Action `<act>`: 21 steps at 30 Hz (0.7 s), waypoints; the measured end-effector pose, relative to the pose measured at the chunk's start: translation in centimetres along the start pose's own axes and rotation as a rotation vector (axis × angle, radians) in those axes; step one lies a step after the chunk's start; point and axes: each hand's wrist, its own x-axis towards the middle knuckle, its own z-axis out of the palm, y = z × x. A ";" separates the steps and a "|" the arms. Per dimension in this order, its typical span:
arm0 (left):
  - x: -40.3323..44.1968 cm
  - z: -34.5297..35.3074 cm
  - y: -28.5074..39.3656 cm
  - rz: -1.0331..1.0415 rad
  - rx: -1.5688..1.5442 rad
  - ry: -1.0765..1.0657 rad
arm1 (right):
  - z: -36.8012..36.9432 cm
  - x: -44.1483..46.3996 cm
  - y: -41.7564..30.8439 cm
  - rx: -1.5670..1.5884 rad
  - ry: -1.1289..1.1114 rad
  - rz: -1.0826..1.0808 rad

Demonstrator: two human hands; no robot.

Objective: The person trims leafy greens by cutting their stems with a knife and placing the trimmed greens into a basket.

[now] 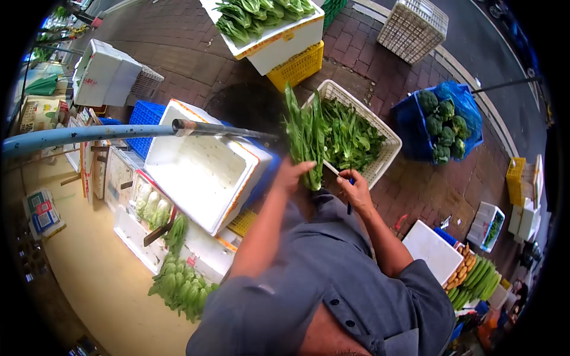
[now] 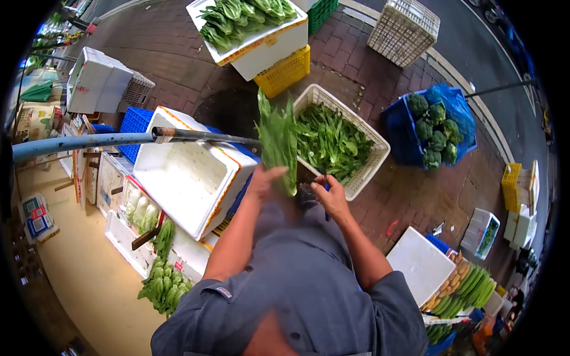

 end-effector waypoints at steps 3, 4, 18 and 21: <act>-0.5 -0.9 0.0 0.084 0.197 -0.044 | -0.1 0.1 0.1 -0.007 -0.008 0.024; -0.8 -1.1 0.1 0.104 0.225 -0.056 | 0.0 0.2 0.1 -0.006 -0.004 0.022; -3.5 -1.7 1.1 0.171 0.367 -0.115 | 4.4 3.4 -12.9 -0.120 -0.235 -0.276; -4.1 -1.8 1.1 0.193 0.370 -0.122 | 3.8 5.5 -13.1 -0.053 -0.023 -0.277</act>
